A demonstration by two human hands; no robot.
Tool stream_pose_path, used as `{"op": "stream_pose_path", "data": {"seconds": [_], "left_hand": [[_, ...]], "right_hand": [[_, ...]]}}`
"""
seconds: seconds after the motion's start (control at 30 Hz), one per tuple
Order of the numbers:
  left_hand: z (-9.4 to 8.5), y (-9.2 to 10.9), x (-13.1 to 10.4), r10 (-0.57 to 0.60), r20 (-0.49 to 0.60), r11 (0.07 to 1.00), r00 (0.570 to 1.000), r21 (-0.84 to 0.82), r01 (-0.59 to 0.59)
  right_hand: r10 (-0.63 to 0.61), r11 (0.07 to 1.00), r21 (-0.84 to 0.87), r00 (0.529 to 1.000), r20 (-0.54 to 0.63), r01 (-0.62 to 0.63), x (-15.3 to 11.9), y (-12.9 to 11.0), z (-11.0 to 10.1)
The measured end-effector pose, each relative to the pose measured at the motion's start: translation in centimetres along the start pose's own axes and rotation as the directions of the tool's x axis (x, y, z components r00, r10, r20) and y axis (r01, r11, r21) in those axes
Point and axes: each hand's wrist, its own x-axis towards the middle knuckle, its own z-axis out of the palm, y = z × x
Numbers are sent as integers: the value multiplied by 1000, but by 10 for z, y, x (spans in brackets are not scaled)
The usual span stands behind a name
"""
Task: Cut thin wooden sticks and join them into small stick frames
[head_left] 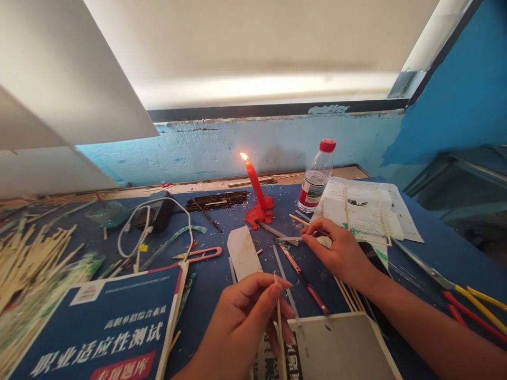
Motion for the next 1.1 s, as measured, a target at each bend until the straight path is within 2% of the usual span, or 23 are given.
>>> {"op": "stream_pose_path", "data": {"seconds": [0.1,0.23,0.43,0.53,0.7,1.1], "left_hand": [[0,1,-2,3,-26,1000,1000,-1,-3],[0,3,-4,39,-33,999,999,0,-39],[0,2,-7,21,-45,999,999,-44,-23],[1,2,-7,11,-41,999,999,-50,-13],[2,3,-6,6,-39,999,999,-44,-8],[2,4,-8,2,-13,997,1000,-71,-3]], "right_hand": [[28,991,131,999,46,-34,-15,-16,-3],[63,914,386,985,163,-123,-39,-34,-9],[69,826,525,962,265,-204,-47,-32,-13],[85,823,525,961,264,-218,-44,-28,-13],[113,876,438,969,218,-200,-46,-31,-11],[34,927,358,977,211,-110,-50,-37,-12]]}}
